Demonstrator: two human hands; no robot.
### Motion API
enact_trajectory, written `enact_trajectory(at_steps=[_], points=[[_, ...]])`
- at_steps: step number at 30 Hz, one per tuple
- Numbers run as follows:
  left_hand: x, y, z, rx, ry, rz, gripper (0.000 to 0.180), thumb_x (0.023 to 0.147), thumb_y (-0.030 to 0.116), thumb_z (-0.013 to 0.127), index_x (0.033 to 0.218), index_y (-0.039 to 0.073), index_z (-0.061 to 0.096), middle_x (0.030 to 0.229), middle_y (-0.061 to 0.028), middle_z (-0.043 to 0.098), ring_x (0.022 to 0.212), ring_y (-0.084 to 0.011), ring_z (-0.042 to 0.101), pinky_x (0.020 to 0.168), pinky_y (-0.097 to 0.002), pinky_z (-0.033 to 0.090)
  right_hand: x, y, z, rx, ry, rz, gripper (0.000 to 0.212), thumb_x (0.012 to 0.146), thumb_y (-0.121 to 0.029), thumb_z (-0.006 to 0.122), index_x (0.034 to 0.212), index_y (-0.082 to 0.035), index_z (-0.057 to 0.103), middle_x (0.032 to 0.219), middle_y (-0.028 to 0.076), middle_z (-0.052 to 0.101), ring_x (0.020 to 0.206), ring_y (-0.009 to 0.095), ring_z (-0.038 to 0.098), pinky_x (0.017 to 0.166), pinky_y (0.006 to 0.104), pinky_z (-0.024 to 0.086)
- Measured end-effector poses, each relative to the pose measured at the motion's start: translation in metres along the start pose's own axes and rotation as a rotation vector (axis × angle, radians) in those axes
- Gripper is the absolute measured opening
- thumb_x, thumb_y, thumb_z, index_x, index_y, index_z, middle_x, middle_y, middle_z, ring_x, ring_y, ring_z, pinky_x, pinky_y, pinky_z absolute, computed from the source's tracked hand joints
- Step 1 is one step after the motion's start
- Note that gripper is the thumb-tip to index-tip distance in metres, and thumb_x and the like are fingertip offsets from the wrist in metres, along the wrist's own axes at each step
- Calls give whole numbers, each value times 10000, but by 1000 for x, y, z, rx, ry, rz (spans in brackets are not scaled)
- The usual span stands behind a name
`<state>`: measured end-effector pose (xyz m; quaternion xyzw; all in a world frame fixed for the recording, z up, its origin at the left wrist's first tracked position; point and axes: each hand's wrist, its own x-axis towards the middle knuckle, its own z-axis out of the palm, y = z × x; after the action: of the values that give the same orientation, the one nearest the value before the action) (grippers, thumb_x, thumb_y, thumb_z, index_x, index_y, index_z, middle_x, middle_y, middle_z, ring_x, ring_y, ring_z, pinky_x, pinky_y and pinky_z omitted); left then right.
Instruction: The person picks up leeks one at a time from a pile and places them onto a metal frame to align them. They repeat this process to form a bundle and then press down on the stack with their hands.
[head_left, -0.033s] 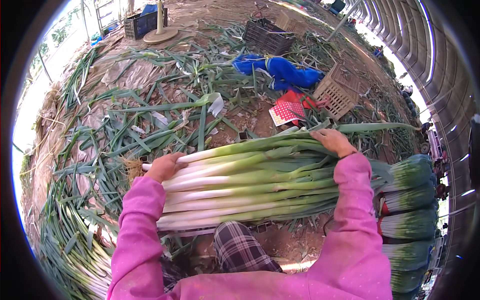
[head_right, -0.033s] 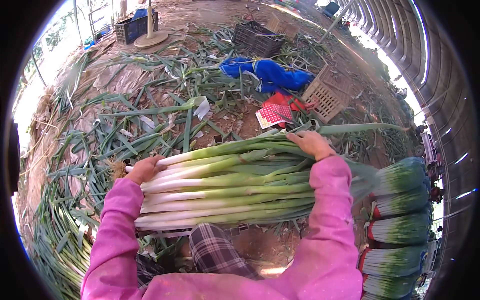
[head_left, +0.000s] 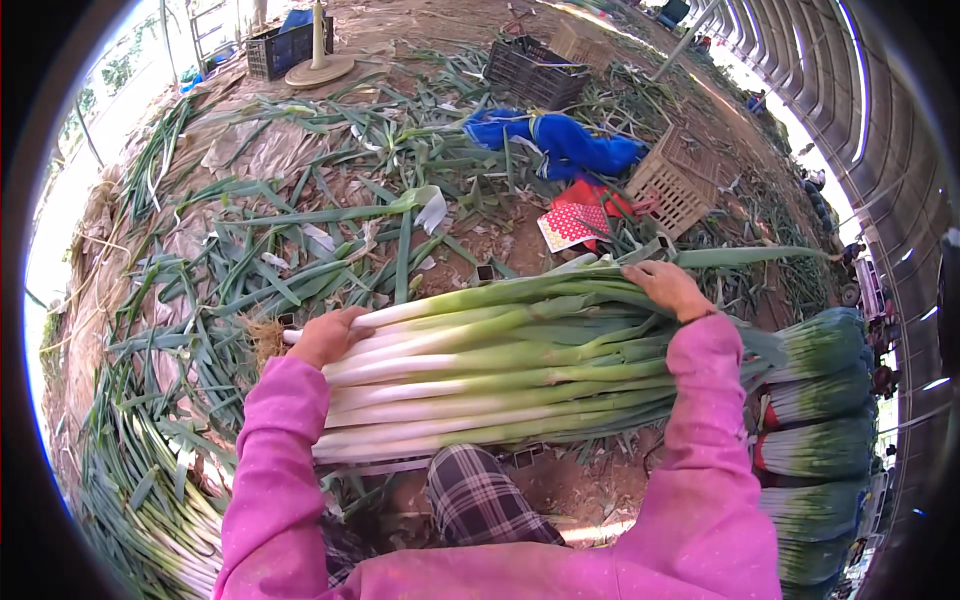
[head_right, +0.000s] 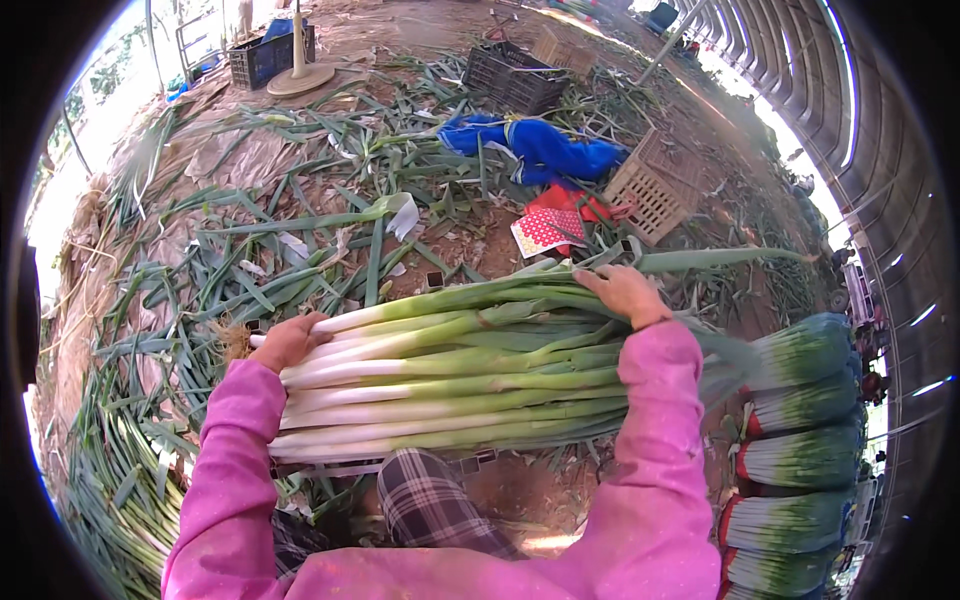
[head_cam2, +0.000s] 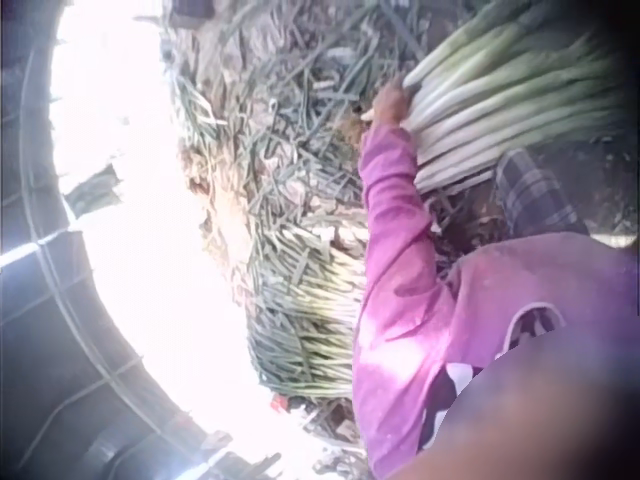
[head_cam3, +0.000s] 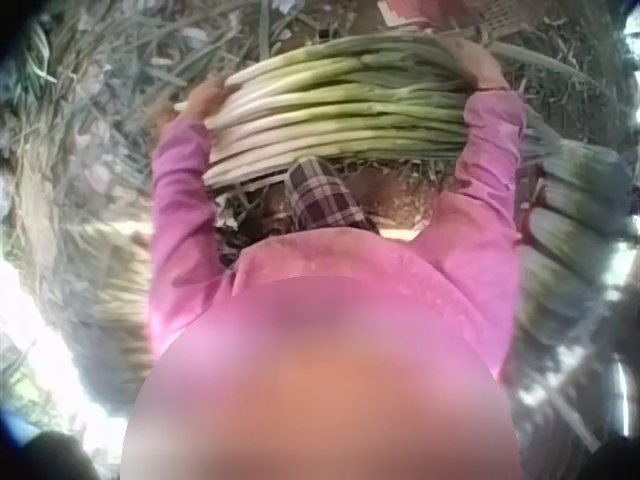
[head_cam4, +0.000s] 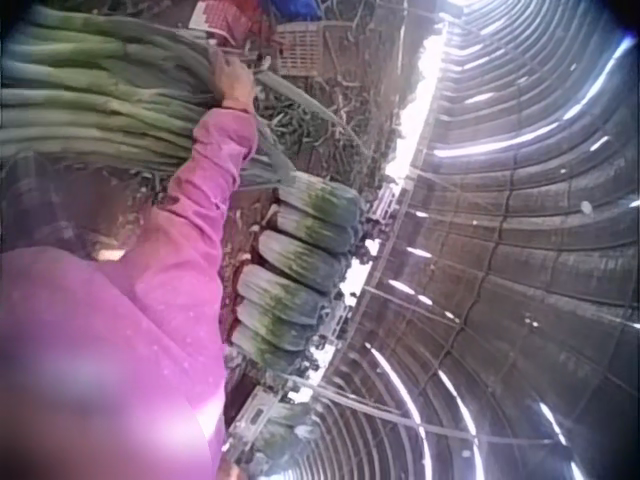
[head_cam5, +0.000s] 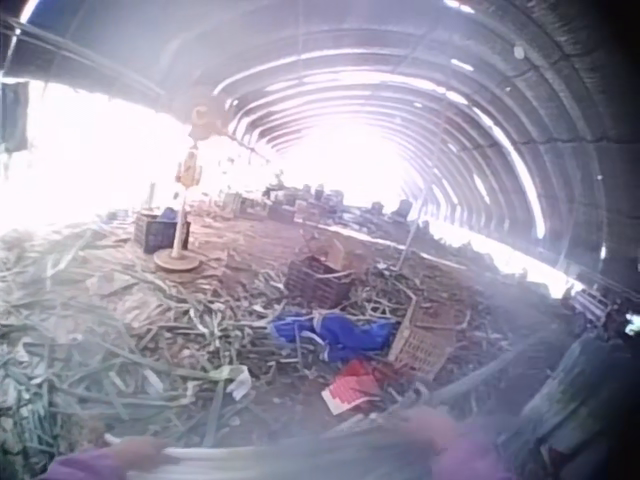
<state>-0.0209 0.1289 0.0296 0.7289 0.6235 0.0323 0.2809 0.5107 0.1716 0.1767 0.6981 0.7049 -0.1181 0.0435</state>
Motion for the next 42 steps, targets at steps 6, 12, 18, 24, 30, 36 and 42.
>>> enact_trajectory(at_steps=[6,12,18,24,30,36,42], points=[[16,-7,8,-34,-33,49,452,864,478,560,1226,207,547,1092,-156,627,1025,-340,584,862,-419,450,10,49,20,-13,338,91,845,724,-725,549,1134,13,594,1088,219,621,1071,402,556,939,437,413],[3,-1,-5,23,-110,4,494,880,507,521,1233,161,520,1063,-167,632,1009,-348,590,838,-436,455,50,77,13,-5,19,351,918,693,-704,601,1187,67,533,1171,302,556,1126,395,535,954,420,416],[4,3,-3,84,-99,-13,537,884,528,504,1281,168,475,1091,-182,617,1034,-353,576,853,-439,445,57,71,-25,-281,-7,445,859,616,-643,691,1145,28,600,1126,269,596,1098,354,568,940,410,430],[-11,0,-16,185,141,97,513,873,450,549,1283,152,468,1071,-184,614,1032,-361,571,861,-452,442,-42,-69,-59,0,601,-468,282,757,-103,644,1019,-1,632,1017,156,638,989,325,594,864,390,464],[-61,-3,-48,-54,262,69,202,804,251,613,919,92,662,1018,-118,631,963,-320,590,817,-409,466,-48,-140,37,45,313,-749,219,721,-107,671,938,-77,661,951,85,635,931,289,585,817,401,478],[-113,-9,8,-8,215,124,543,902,443,501,1383,210,403,1412,-156,388,1282,-367,379,1060,-483,300,-56,-163,55,-92,138,-638,342,699,-260,719,961,-52,645,1046,82,589,1009,296,536,876,393,452],[-120,21,43,139,12,-58,722,885,613,396,1474,243,200,1539,-168,50,1397,-437,44,1073,-646,60,-89,-153,83,-159,136,-599,625,742,-384,708,1198,12,547,1310,161,457,1215,335,422,996,397,392]])
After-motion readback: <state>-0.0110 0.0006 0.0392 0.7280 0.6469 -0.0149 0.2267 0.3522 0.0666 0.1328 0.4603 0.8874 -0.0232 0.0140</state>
